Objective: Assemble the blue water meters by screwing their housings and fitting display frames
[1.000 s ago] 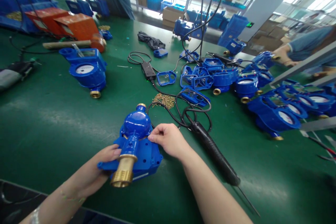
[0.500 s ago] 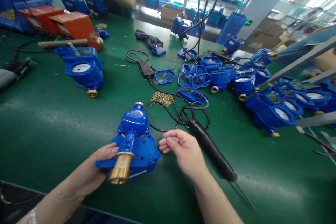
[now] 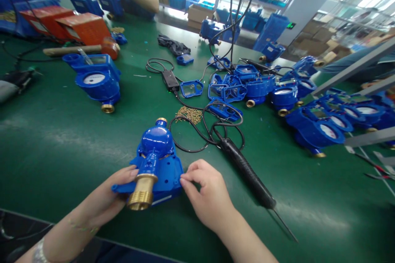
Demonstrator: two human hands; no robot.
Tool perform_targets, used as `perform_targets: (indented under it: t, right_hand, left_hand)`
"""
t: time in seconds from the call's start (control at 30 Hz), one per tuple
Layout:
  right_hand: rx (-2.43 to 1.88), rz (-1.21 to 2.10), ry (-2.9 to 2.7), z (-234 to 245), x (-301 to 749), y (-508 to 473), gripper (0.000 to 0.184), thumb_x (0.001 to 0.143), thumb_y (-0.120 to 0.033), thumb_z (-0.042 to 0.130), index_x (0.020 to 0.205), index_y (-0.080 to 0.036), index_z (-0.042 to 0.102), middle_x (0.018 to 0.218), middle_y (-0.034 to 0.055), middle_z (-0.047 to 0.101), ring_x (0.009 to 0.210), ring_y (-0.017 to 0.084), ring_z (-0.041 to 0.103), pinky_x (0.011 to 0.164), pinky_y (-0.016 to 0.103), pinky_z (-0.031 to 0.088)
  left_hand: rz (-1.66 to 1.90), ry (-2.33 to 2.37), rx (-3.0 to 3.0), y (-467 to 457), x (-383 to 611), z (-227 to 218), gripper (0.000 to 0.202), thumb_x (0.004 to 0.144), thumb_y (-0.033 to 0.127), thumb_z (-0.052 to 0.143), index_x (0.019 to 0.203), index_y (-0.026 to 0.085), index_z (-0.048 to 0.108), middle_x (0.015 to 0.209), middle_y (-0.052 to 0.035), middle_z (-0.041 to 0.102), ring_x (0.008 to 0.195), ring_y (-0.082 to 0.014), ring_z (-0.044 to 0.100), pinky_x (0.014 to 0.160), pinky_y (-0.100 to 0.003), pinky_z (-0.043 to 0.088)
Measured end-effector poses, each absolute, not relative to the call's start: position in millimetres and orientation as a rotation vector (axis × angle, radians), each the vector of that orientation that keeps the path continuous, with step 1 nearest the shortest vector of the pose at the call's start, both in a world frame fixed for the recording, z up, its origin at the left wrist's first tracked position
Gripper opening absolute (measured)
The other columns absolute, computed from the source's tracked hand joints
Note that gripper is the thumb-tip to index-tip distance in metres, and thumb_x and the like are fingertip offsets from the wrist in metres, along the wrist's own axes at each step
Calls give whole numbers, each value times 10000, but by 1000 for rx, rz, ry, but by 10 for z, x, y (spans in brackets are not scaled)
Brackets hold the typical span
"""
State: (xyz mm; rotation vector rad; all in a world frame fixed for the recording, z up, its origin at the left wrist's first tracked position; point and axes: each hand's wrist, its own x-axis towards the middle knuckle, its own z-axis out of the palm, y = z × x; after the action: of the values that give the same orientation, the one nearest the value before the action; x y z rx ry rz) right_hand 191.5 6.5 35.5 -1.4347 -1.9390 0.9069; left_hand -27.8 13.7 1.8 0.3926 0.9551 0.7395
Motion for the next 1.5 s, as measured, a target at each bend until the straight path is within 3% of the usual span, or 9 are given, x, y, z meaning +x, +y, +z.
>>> perform_targets:
  t: [0.27,0.37,0.57,0.77,1.07,1.2,1.27,1.37,1.5]
  right_hand:
    - [-1404,1049,-2392,669,2064,378,145,845,-167,592,920,-220,704,919,2,640,837,114,593,760,215,469]
    - [-1802,754,-2255,554,1979,762,149,852,-150,583,940,-204,689,923,-6,676,866,107,615,810,205,476]
    - [-2213,398,-2184,-5,1704,1459,168,900,-266,545,919,-120,627,970,61,640,938,184,603,871,406,480]
    - [-2375,299,-2161,-112,1582,1606,233,895,-290,557,1027,-100,588,1049,91,598,957,199,589,838,397,499]
    - [-2072,587,-2038,20,1686,1644,195,889,-267,566,1005,-113,593,1037,75,603,957,195,588,840,399,500]
    - [-1844,717,-1719,249,1848,1219,176,896,-154,494,1052,-102,554,834,37,632,720,133,630,702,309,549]
    - [-1733,744,-1551,348,1914,869,220,905,-195,453,1090,-110,538,809,40,640,669,121,636,687,290,559]
    - [-1584,801,-1325,389,1932,317,209,855,-327,547,959,-151,594,764,42,663,677,145,646,684,301,567]
    - [-1391,1173,-944,253,1778,-184,145,705,-280,733,765,-177,651,723,30,671,636,138,630,623,248,544]
  left_hand:
    - [730,895,389,127,-276,30,310,672,359,731,925,183,695,888,-32,726,816,-185,655,755,-260,493]
    - [740,886,372,134,-269,35,298,677,352,727,923,188,693,894,-35,727,813,-185,658,751,-259,491]
    - [743,878,391,138,-257,39,312,684,377,714,923,177,689,885,-38,725,830,-192,652,775,-276,489]
    - [762,922,385,130,-242,49,348,634,411,742,884,177,684,827,-22,720,768,-166,636,713,-244,470]
    - [761,915,432,105,-260,7,337,717,380,675,972,160,651,936,-53,714,857,-206,637,769,-295,458]
    - [802,967,372,79,-188,10,386,683,375,712,982,141,641,914,-63,712,801,-191,638,701,-279,471]
    - [844,1016,316,65,-107,24,426,664,374,731,998,134,622,895,-62,707,770,-188,636,665,-281,478]
    - [912,1039,249,45,41,44,492,666,376,733,1063,133,575,911,-66,701,783,-200,639,659,-293,488]
    - [1005,1033,229,14,194,57,457,674,370,730,1033,140,565,913,-54,698,800,-197,639,685,-292,489]
